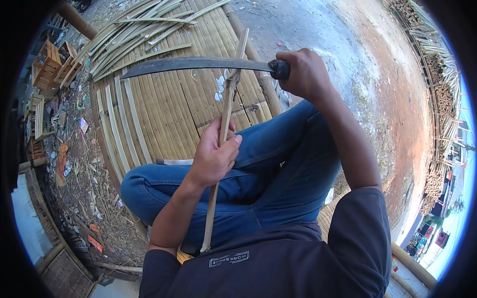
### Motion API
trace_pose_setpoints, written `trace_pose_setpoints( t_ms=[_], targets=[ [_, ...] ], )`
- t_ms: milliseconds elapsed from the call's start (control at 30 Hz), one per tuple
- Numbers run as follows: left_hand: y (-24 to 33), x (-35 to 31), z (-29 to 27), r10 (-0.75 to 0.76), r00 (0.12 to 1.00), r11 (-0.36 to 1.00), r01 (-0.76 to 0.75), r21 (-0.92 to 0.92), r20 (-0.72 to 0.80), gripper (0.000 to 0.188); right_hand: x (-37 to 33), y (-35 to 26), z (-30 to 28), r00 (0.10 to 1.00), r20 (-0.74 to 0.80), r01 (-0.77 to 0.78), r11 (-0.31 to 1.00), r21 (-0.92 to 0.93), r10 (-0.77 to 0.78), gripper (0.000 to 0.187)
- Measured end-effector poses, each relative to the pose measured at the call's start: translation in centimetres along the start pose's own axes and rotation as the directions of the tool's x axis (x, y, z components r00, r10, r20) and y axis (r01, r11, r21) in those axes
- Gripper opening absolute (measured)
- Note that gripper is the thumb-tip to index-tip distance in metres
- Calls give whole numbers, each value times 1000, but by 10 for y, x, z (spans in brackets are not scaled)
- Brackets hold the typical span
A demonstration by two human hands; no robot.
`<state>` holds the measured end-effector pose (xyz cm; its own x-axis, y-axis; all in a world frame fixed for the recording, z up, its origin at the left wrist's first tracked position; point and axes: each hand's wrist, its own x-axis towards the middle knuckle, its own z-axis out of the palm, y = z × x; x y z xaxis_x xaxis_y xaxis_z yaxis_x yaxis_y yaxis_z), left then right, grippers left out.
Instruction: The person shaves a bamboo strip using a machete, removing thin layers from the surface while holding the strip in one hand.
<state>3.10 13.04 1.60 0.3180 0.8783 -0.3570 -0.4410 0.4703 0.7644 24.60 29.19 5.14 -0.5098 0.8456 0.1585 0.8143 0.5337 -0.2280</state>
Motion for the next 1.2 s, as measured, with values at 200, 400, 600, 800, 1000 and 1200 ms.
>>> trace_pose_setpoints(
  t_ms=[200, 400, 600, 800, 1000, 1200],
  targets=[
    [11, -13, 1, -82, 979, 982, 111, -152, 185, 16, 25, 79, -7, 946, -143, -312, 934, -175, 289, 20],
    [-5, 5, -1, -121, 982, 987, 135, -92, 148, 13, -2, 156, -46, 795, -299, -580, 806, -119, 528, 37],
    [-6, 10, -9, -140, 976, 984, 156, -86, 166, 22, 0, 79, -34, 803, 148, -436, 400, 806, 578, 33],
    [4, 28, -35, -134, 991, 980, 134, -147, 5, 39, -5, 32, -31, 835, 242, -298, 37, 954, 495, 29],
    [14, 42, -60, -5, 997, 917, -25, -399, -73, 47, -6, 70, -5, 751, 330, -491, 149, 858, 572, 34],
    [8, 56, -77, -13, 975, 878, -96, -469, -223, 55, -4, 77, 5, 770, 327, -523, 249, 815, 548, 34]
  ],
)
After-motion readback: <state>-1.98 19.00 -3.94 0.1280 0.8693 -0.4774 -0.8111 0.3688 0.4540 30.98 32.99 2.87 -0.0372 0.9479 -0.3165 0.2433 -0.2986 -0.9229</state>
